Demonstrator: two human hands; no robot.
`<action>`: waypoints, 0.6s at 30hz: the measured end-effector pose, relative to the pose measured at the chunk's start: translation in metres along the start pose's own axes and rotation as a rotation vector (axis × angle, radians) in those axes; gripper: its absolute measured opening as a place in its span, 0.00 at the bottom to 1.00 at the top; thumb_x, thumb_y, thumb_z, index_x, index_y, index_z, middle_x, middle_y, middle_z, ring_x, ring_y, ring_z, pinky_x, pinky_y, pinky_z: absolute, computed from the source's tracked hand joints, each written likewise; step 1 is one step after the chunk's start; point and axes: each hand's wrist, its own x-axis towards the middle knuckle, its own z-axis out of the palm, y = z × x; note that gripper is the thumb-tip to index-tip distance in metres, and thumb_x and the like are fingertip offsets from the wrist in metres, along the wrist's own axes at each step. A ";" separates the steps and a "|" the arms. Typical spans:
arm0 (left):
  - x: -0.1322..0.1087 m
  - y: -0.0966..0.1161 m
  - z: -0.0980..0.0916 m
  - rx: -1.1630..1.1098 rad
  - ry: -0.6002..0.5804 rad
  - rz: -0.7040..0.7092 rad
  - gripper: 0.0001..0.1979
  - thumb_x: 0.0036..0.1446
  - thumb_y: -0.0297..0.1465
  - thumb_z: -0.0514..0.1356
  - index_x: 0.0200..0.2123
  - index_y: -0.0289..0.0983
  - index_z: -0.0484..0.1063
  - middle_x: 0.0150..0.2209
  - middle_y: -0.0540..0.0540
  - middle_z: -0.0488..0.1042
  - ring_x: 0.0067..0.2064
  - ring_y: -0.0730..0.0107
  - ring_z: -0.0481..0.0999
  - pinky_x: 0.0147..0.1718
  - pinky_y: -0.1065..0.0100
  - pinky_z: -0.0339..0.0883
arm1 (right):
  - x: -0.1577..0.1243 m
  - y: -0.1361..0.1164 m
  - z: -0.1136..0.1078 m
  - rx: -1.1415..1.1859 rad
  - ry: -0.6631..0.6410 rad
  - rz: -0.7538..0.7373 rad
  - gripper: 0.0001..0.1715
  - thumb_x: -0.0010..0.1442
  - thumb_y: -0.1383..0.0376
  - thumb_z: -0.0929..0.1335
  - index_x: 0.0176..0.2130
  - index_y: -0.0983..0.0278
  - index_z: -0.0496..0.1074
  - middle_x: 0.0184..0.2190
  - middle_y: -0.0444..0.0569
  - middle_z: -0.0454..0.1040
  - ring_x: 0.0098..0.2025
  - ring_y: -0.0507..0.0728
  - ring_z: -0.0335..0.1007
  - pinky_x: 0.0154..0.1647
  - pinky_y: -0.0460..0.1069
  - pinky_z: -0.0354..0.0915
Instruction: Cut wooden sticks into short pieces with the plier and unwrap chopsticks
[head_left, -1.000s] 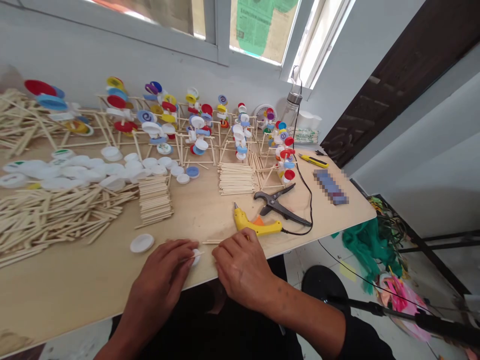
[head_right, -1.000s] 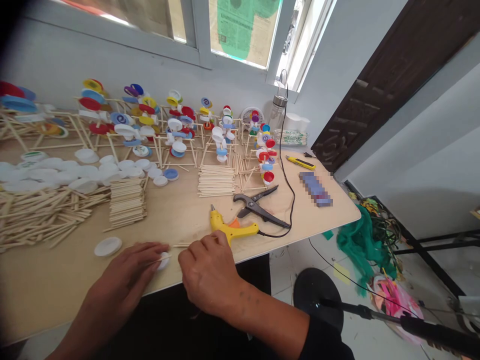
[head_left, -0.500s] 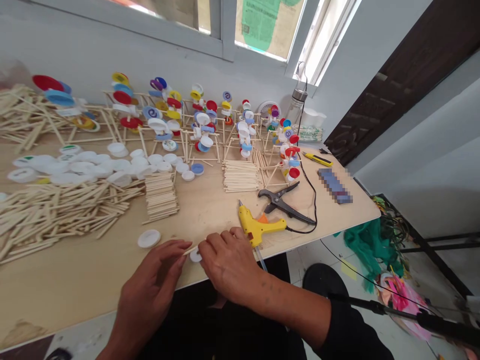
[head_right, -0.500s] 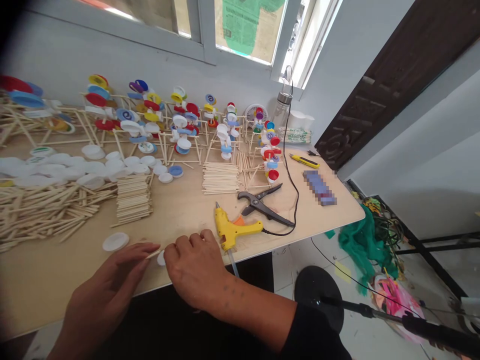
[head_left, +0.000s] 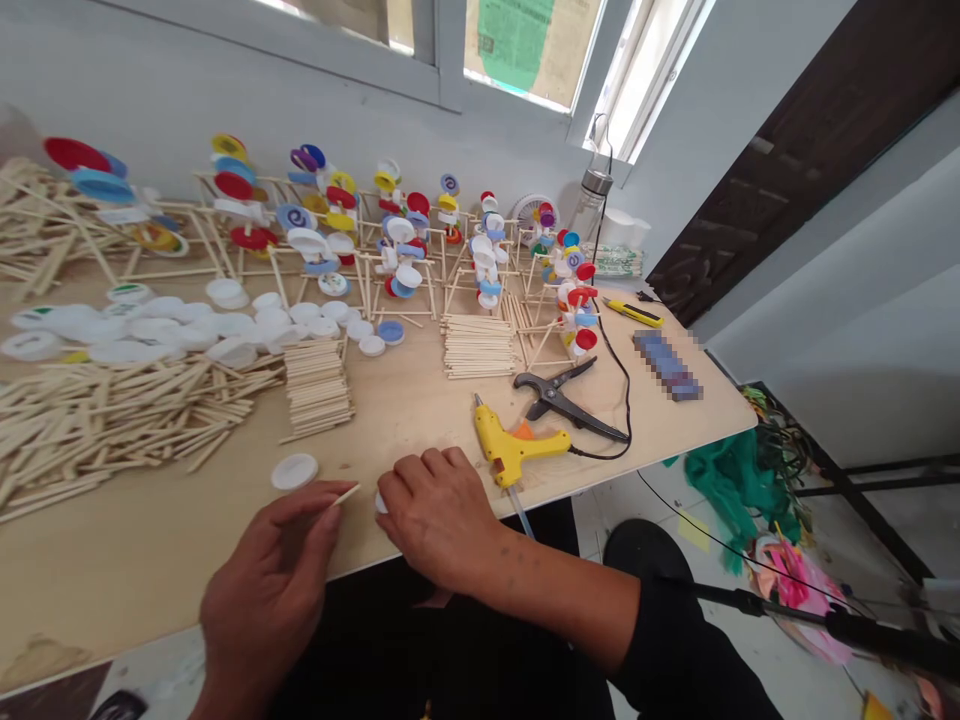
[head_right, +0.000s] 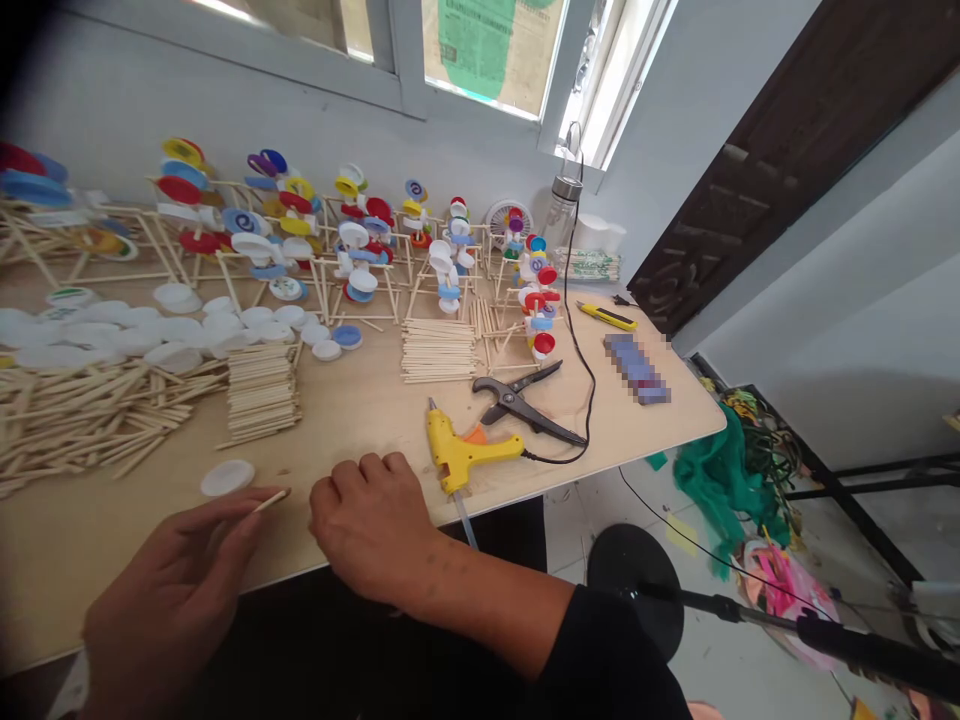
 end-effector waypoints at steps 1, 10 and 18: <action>0.000 -0.002 0.000 -0.016 -0.016 -0.014 0.09 0.57 0.41 0.57 0.37 0.43 0.70 0.38 0.50 0.78 0.44 0.63 0.78 0.50 0.64 0.69 | 0.001 0.000 0.001 0.004 -0.002 0.004 0.07 0.63 0.63 0.67 0.37 0.65 0.68 0.37 0.51 0.72 0.38 0.60 0.64 0.36 0.54 0.59; 0.003 0.006 -0.002 0.055 -0.106 -0.020 0.12 0.58 0.43 0.56 0.37 0.42 0.71 0.38 0.49 0.79 0.43 0.63 0.78 0.47 0.64 0.71 | -0.009 0.009 -0.020 0.056 0.015 0.056 0.09 0.64 0.63 0.66 0.42 0.66 0.67 0.43 0.52 0.71 0.42 0.60 0.63 0.40 0.55 0.59; 0.000 0.000 -0.004 0.089 -0.108 -0.093 0.16 0.55 0.48 0.57 0.36 0.43 0.73 0.37 0.49 0.79 0.42 0.60 0.79 0.47 0.62 0.70 | -0.022 0.012 -0.030 0.181 0.014 0.079 0.13 0.62 0.64 0.67 0.46 0.66 0.68 0.41 0.52 0.73 0.42 0.60 0.64 0.41 0.54 0.60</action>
